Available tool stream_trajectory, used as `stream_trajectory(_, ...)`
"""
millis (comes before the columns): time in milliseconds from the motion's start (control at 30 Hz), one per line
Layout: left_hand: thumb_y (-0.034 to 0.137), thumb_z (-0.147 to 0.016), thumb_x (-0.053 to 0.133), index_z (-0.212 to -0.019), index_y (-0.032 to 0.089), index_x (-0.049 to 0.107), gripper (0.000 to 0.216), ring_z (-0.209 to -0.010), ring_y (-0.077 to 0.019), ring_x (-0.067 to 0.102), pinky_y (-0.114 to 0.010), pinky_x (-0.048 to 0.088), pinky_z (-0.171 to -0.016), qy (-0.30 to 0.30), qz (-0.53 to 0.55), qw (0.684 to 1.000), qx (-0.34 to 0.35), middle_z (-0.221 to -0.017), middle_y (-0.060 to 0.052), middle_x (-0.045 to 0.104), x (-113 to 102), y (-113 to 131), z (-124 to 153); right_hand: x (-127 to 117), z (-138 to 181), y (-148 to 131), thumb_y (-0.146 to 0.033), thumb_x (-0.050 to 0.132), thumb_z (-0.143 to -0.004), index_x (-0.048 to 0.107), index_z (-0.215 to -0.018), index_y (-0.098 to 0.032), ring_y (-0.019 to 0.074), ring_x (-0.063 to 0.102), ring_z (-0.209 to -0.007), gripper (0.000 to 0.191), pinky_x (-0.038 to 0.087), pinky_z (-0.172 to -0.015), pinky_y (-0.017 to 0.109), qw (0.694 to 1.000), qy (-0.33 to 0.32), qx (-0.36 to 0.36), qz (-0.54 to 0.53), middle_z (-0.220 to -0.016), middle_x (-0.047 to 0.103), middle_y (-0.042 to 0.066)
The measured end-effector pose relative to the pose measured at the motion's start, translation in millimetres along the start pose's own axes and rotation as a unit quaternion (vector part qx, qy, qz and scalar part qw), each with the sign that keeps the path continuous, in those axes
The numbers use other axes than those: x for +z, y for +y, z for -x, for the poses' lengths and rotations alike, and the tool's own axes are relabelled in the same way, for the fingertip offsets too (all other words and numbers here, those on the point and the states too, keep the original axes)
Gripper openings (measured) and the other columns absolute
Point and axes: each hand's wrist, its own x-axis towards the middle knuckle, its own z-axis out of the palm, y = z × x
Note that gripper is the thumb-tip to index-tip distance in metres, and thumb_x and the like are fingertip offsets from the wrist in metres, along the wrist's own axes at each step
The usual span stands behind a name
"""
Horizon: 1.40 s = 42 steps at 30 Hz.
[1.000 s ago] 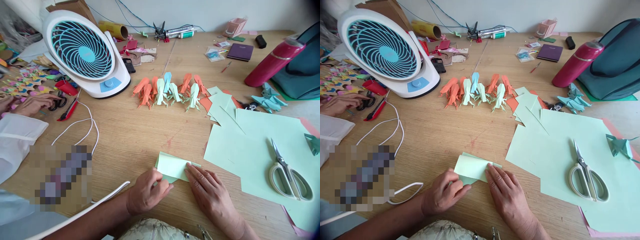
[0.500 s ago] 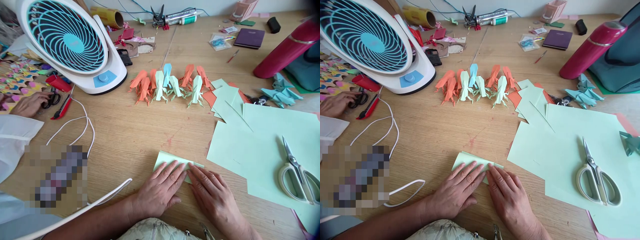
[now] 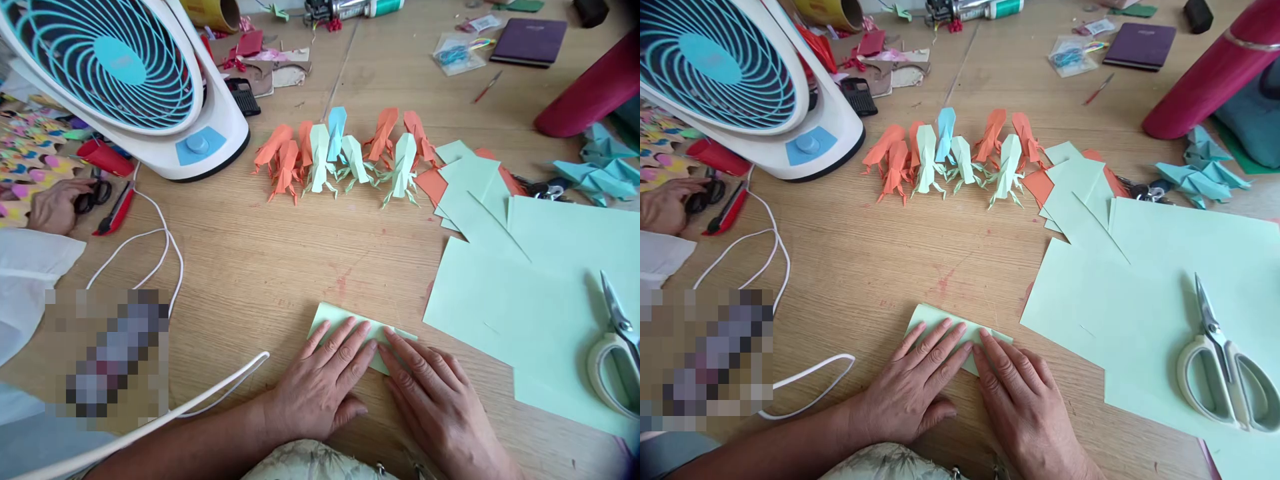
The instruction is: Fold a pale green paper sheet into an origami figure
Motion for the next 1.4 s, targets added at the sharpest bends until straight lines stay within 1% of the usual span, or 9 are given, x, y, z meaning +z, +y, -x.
stream_trajectory(100, 0.058, -0.098, 0.028, -0.151, 0.014, 0.032, 0.069, -0.149, -0.0304, 0.012, -0.048, 0.006, -0.119, -0.006, 0.002, 1.000, 0.003, -0.161, -0.011, 0.021, -0.7, -1.1, -0.5, -2.1, -2.9, -0.9, -0.013, 0.053, -0.095, 0.057, -0.132, -0.007, 0.0290, 0.056, -0.118, 0.038, 0.045, -0.086, 0.041, 1.000, 0.005, 0.008, -0.012, -0.141, 0.055, 0.019)
stream_trajectory(267, 0.060, -0.097, 0.029, -0.151, 0.014, 0.032, 0.071, -0.149, -0.0308, 0.013, -0.047, 0.007, -0.118, -0.002, 0.006, 1.000, 0.005, -0.161, -0.012, 0.022, 1.5, -2.2, 0.5, -3.8, -7.4, -3.2, -0.015, 0.053, -0.096, 0.058, -0.131, -0.009, 0.0279, 0.059, -0.112, 0.036, 0.044, -0.082, 0.040, 0.999, 0.015, 0.028, -0.029, -0.138, 0.058, 0.016)
stream_trajectory(500, 0.065, -0.095, 0.027, -0.151, 0.015, 0.032, 0.075, -0.148, -0.0304, 0.014, -0.047, 0.007, -0.116, 0.018, 0.007, 1.000, -0.008, -0.159, -0.017, 0.025, 4.5, -0.4, 1.5, -3.1, -8.9, -3.1, -0.015, 0.055, -0.096, 0.059, -0.130, -0.009, 0.0269, 0.059, -0.110, 0.035, 0.044, -0.081, 0.038, 0.998, 0.024, 0.036, -0.047, -0.138, 0.058, 0.016)
stream_trajectory(633, 0.065, -0.095, 0.025, -0.151, 0.016, 0.033, 0.074, -0.149, -0.0298, 0.014, -0.048, 0.005, -0.117, 0.016, -0.001, 1.000, -0.007, -0.159, -0.016, 0.025, 2.5, -0.5, 1.5, -2.0, -8.1, -2.9, -0.016, 0.054, -0.096, 0.059, -0.130, -0.011, 0.0269, 0.058, -0.112, 0.035, 0.044, -0.083, 0.038, 0.998, 0.028, 0.038, -0.048, -0.138, 0.058, 0.015)
stream_trajectory(867, 0.065, -0.095, 0.024, -0.153, 0.013, 0.028, 0.077, -0.148, -0.0328, 0.014, -0.050, 0.001, -0.118, -0.005, 0.004, 1.000, -0.006, -0.160, -0.015, 0.023, -0.7, -2.8, 1.2, -0.3, -6.9, -2.0, -0.017, 0.056, -0.095, 0.055, -0.135, -0.009, 0.0267, 0.058, -0.112, 0.040, 0.044, -0.082, 0.037, 0.998, 0.031, 0.032, -0.045, -0.137, 0.059, 0.015)
stream_trajectory(1000, 0.064, -0.096, 0.024, -0.153, 0.013, 0.026, 0.077, -0.148, -0.0325, 0.014, -0.049, 0.002, -0.118, -0.008, 0.009, 1.000, -0.008, -0.161, -0.014, 0.021, -0.6, -3.3, 1.0, -0.2, -7.3, -2.4, -0.018, 0.055, -0.096, 0.054, -0.136, -0.011, 0.0267, 0.058, -0.112, 0.041, 0.044, -0.082, 0.037, 0.998, 0.028, 0.038, -0.044, -0.137, 0.059, 0.014)
stream_trajectory(1100, 0.065, -0.095, 0.025, -0.153, 0.014, 0.028, 0.076, -0.148, -0.0323, 0.013, -0.050, 0.003, -0.118, 0.000, 0.012, 1.000, -0.018, -0.161, -0.013, 0.021, 1.0, -1.6, 1.0, -0.5, -8.2, -2.6, -0.018, 0.055, -0.096, 0.054, -0.136, -0.012, 0.0266, 0.059, -0.112, 0.041, 0.044, -0.082, 0.037, 0.998, 0.032, 0.037, -0.042, -0.137, 0.059, 0.014)
stream_trajectory(1233, 0.066, -0.094, 0.026, -0.151, 0.016, 0.031, 0.076, -0.148, -0.0317, 0.013, -0.050, 0.004, -0.118, 0.010, 0.011, 0.999, -0.032, -0.161, -0.012, 0.023, 3.1, 0.9, 1.1, -0.8, -9.5, -2.6, -0.017, 0.055, -0.096, 0.057, -0.133, -0.011, 0.0263, 0.059, -0.111, 0.038, 0.044, -0.082, 0.037, 0.998, 0.036, 0.034, -0.043, -0.136, 0.060, 0.015)
stream_trajectory(1400, 0.067, -0.094, 0.026, -0.152, 0.015, 0.030, 0.078, -0.148, -0.0324, 0.014, -0.050, 0.005, -0.117, 0.012, 0.013, 0.999, -0.030, -0.161, -0.013, 0.022, 4.3, 0.9, 1.5, -0.9, -10.3, -2.6, -0.017, 0.055, -0.096, 0.058, -0.132, -0.011, 0.0257, 0.059, -0.110, 0.037, 0.044, -0.082, 0.037, 0.998, 0.038, 0.038, -0.044, -0.135, 0.061, 0.014)
